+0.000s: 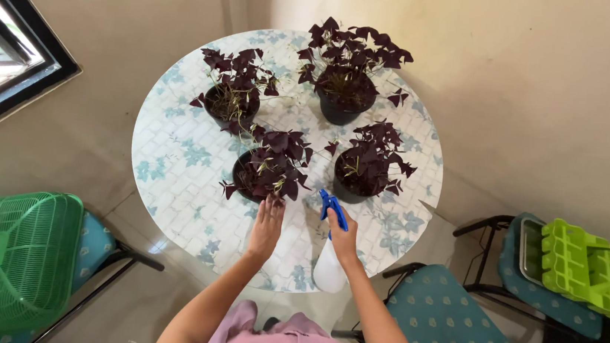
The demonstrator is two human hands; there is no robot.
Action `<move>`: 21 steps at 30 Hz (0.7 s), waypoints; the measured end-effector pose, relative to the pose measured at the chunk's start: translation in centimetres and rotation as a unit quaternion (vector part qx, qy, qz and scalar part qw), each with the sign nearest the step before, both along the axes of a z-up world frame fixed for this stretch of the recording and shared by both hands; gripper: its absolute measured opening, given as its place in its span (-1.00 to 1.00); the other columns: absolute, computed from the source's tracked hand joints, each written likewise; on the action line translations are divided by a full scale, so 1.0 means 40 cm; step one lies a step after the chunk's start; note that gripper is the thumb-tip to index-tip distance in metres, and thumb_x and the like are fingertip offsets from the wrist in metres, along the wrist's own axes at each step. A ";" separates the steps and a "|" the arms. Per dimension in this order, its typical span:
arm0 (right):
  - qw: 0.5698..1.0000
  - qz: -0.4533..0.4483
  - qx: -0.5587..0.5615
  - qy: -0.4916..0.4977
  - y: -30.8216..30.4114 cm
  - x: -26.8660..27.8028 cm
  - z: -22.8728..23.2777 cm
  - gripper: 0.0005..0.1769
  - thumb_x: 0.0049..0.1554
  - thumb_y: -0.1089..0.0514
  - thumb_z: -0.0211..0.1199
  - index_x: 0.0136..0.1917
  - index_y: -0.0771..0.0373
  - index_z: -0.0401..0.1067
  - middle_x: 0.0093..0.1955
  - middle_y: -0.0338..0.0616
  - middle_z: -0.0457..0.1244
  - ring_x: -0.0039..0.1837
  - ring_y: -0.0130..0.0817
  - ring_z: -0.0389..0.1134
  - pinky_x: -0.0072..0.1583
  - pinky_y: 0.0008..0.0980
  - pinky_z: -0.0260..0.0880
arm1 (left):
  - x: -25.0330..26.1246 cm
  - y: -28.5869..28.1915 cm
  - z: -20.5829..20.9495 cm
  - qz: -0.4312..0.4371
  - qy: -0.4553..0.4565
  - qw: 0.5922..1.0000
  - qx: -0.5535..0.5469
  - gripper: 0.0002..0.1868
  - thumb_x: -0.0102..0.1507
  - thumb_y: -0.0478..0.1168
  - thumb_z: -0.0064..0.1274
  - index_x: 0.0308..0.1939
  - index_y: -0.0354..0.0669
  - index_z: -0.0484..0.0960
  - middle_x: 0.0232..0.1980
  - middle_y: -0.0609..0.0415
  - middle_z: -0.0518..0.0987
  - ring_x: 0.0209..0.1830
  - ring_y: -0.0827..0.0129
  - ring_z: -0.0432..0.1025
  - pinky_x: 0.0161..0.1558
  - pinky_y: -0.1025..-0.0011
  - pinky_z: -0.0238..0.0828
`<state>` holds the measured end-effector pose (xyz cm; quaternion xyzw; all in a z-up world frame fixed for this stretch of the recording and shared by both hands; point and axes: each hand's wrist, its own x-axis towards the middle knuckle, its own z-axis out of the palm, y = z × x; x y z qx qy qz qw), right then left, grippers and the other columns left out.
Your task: The person uses a spray bottle to mist the leaves and soil of several potted plants arranged on a round table. They move from one pot to the next, spraying each plant in turn while occasionally adjusting the pots with their other hand.
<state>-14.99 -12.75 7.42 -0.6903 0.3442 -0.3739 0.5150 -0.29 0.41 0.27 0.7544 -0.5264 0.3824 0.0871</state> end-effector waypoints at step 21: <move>0.997 -0.015 -0.076 -0.017 0.105 -0.031 0.038 -0.80 0.19 0.05 0.30 0.06 0.08 0.59 -0.39 -0.11 0.37 -0.32 -0.47 0.28 -0.22 -0.38 0.34 | 0.020 0.140 -0.055 0.000 0.171 0.978 0.122 -0.30 0.08 -0.21 0.11 0.34 -0.13 0.46 0.61 -0.22 0.12 0.65 -0.06 -0.06 0.52 -0.14 -0.11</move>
